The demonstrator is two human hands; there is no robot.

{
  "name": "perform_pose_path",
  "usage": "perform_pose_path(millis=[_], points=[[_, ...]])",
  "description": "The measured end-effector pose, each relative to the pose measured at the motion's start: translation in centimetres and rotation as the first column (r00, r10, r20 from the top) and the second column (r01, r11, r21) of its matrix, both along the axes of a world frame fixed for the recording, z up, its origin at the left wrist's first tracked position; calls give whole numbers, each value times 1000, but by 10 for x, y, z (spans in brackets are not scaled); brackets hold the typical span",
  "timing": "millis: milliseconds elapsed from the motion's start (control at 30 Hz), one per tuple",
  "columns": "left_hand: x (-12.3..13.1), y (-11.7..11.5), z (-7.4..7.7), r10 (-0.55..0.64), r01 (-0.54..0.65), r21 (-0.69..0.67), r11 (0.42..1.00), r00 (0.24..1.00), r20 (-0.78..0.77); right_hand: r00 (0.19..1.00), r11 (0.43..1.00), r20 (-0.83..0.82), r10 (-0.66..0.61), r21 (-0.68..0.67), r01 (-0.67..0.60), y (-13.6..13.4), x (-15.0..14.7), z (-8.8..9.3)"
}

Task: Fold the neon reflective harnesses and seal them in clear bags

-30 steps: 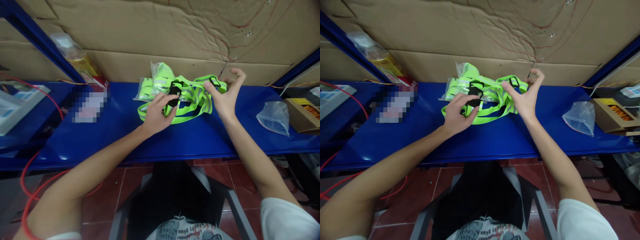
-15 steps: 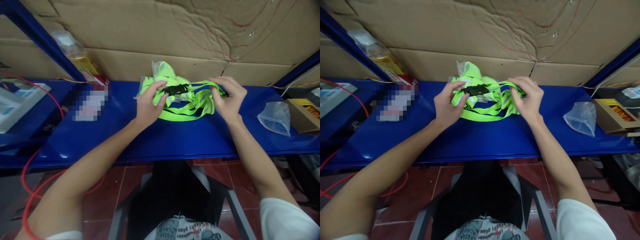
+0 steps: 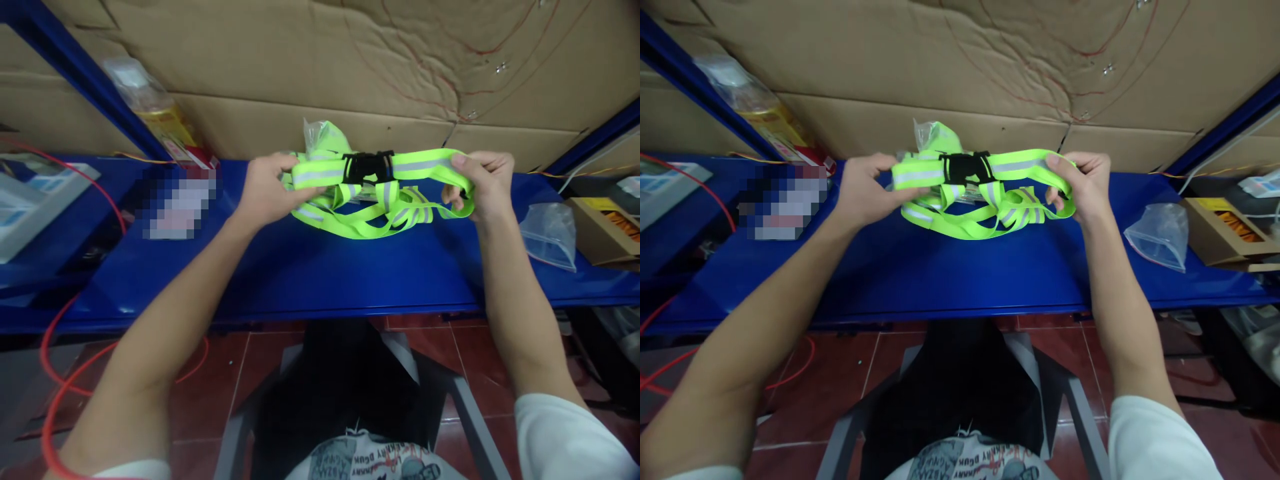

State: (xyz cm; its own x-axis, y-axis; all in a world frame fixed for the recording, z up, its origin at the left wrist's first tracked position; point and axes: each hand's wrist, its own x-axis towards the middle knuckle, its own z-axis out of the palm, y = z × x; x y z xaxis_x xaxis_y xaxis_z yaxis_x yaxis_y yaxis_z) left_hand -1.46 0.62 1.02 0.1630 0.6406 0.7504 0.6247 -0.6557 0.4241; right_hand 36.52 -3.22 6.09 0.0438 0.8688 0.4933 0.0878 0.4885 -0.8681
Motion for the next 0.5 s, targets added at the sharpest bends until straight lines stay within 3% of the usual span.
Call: perform_pose_path(millis=[100,200,333,400,500], points=[[-5,-5,12,142,-143,106,984,990,16,999,997,3,32,-65,-32,0,1,-2],[-11,-8,23,280,-292,211,933,956,86,999,999,18,32,-3,-32,2,-1,-5],[-25,2,26,405,-424,153,892,903,141,992,989,114,-48,143,31,10,3,-9],[-34,13,23,375,-388,60,920,914,156,985,971,104,-139,211,114,16,8,-11],[-46,29,17,186,-156,-132,979,948,257,973,939,20,-229,268,215,29,17,-14]])
